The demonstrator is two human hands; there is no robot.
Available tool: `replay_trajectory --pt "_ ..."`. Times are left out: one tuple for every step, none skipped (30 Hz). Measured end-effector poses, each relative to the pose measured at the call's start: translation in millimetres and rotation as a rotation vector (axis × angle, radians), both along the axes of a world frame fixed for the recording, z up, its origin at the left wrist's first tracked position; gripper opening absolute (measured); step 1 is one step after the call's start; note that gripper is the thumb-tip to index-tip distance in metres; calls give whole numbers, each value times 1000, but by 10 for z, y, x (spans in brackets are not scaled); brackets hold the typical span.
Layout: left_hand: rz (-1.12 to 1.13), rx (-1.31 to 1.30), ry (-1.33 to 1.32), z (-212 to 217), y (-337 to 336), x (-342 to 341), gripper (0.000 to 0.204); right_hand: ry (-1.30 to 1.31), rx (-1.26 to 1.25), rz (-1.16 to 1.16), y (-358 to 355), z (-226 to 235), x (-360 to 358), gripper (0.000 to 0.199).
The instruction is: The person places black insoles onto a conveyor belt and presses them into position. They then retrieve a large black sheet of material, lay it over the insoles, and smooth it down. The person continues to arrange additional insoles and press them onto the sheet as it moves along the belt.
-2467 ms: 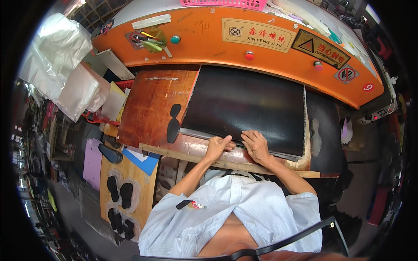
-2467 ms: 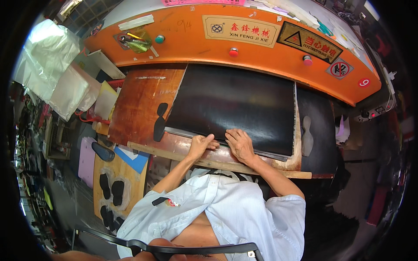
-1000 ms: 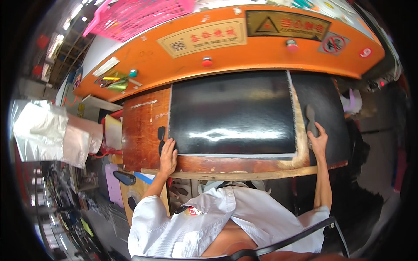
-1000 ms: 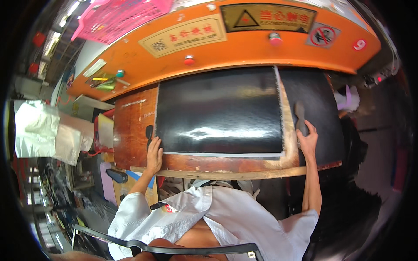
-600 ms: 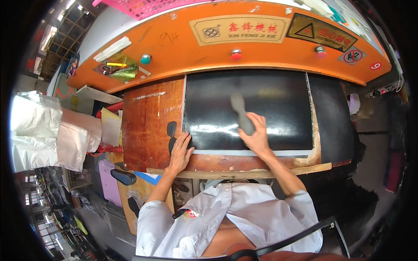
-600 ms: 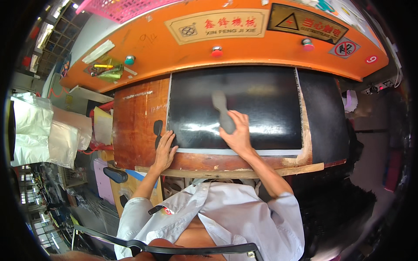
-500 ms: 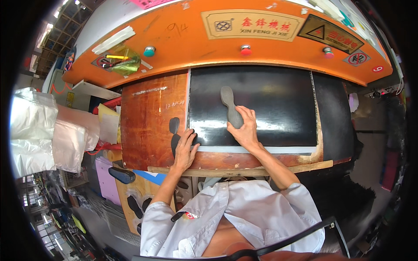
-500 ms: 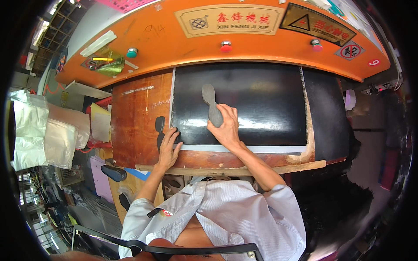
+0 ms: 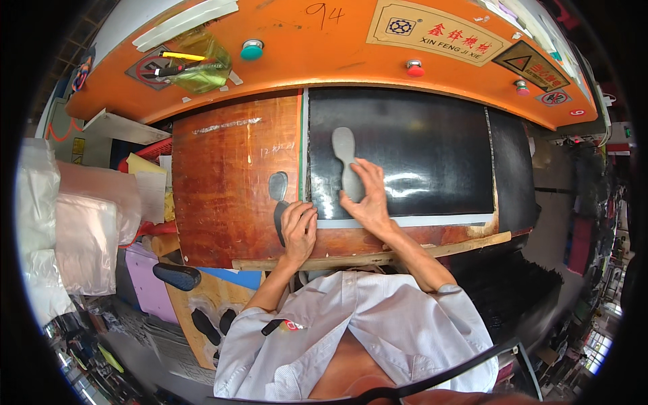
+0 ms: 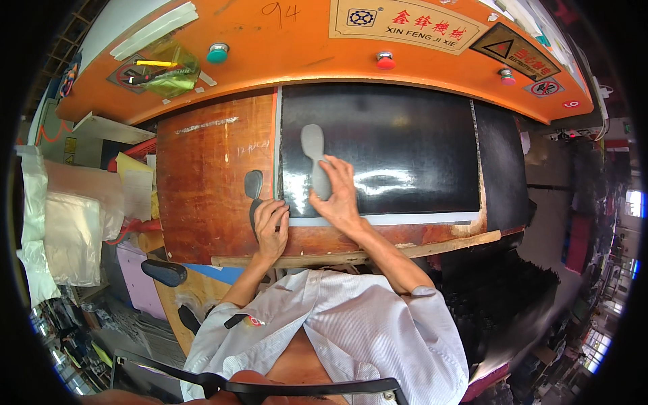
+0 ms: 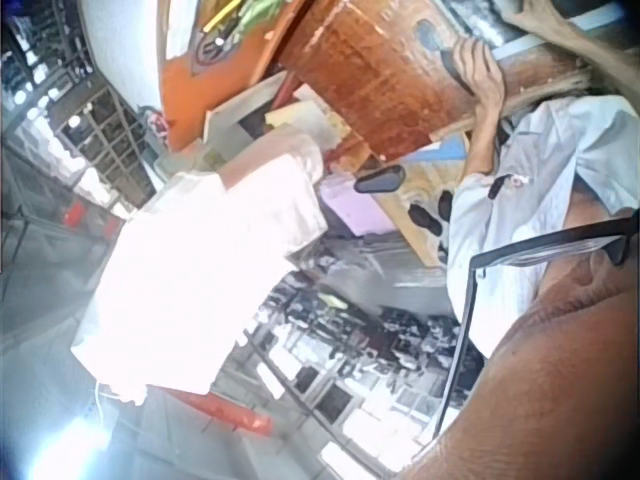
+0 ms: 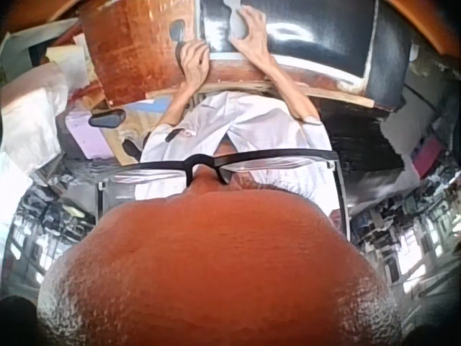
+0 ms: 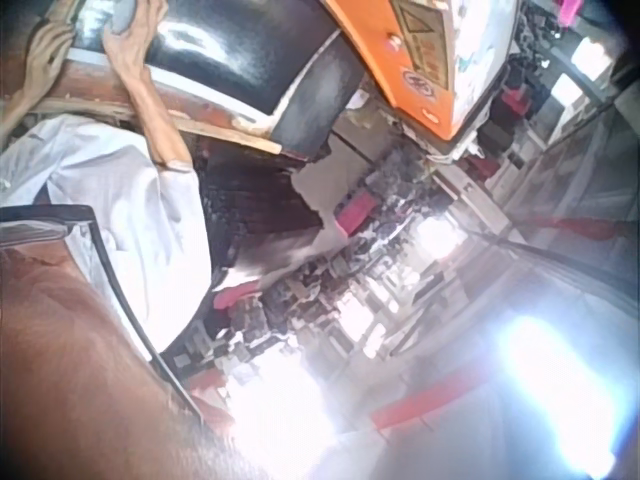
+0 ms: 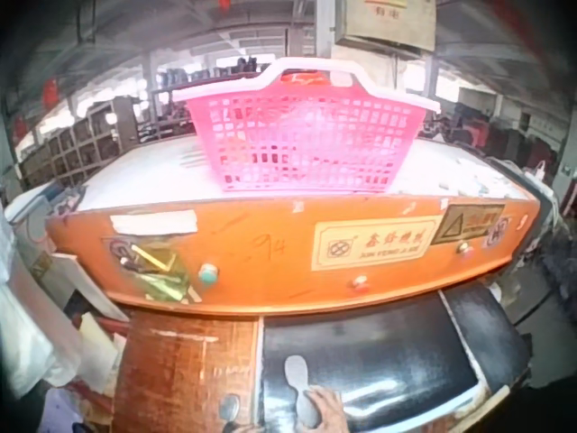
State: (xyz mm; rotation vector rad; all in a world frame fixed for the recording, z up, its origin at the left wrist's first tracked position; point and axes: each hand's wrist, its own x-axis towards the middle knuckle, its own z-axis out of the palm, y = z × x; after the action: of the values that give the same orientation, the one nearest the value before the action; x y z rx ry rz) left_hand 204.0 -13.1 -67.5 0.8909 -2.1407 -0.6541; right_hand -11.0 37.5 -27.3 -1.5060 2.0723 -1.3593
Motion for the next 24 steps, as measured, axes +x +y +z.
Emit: replay_trajectory --pt "4 24 -10 4 -7 9 17 -9 -8 -7 -74 -6 133 63" --pt "-6 3 4 5 -12 14 17 -26 -6 -18 -145 -20 243 63" --pt "-6 6 7 3 -22 17 18 -42 -7 -31 -218 -39 335 63" --pt "-5 18 3 -3 -28 16 18 -20 -9 -69 -273 -60 424 61" --pt "3 3 17 -13 -32 13 19 -16 -1 -95 -327 -83 476 60" --pt "11 3 21 -26 -31 8 20 -13 10 -121 -359 -103 522 59" --pt "11 -6 26 -40 -27 0 21 -12 30 -140 -389 -120 548 58" --pt "22 1 25 -51 -22 -7 21 -5 35 -126 -402 -129 571 57" --pt "26 -2 24 -59 -14 -13 22 -1 39 -127 -417 -134 587 58" --pt "37 -1 28 -62 -8 -20 22 -2 46 -127 -428 -134 602 58" --pt "38 -9 14 -60 -5 -27 22 -11 45 -138 -439 -131 616 58" --pt "46 -14 7 -54 -9 -40 22 -8 53 -123 -454 -129 625 59" --pt "56 -14 1 -39 -15 -46 22 -16 59 -121 -469 -125 634 60" --pt "59 -3 -16 -23 -25 -58 22 -18 62 -102 -486 -123 633 60" --pt "66 7 -31 0 -37 -64 22 -16 69 -104 -502 -123 627 60" --pt "69 13 -49 21 -55 -73 22 -5 66 -92 -528 -127 600 60" --pt "96 17 -42 45 -59 -73 21 5 58 -90 -557 -132 569 60" --pt "113 20 -40 67 -55 -72 21 -5 59 -72 -595 -140 528 60" --pt "142 67 -65 81 -39 -72 21 -13 57 -63 -645 -150 473 60" --pt "191 69 -69 87 -5 -71 19 -15 50 -56 -695 -161 420 60" --pt "195 27 -34 92 50 -63 18 -16 39 -62 -744 -167 387 60" --pt "220 32 -29 82 109 -68 18 -6 10 -70 -827 -180 343 59" --pt "257 60 -26 57 159 -96 18 12 -26 -75 -933 -190 275 59" --pt "244 50 2 25 207 -126 18 3 -23 -79 -1028 -202 226 59"
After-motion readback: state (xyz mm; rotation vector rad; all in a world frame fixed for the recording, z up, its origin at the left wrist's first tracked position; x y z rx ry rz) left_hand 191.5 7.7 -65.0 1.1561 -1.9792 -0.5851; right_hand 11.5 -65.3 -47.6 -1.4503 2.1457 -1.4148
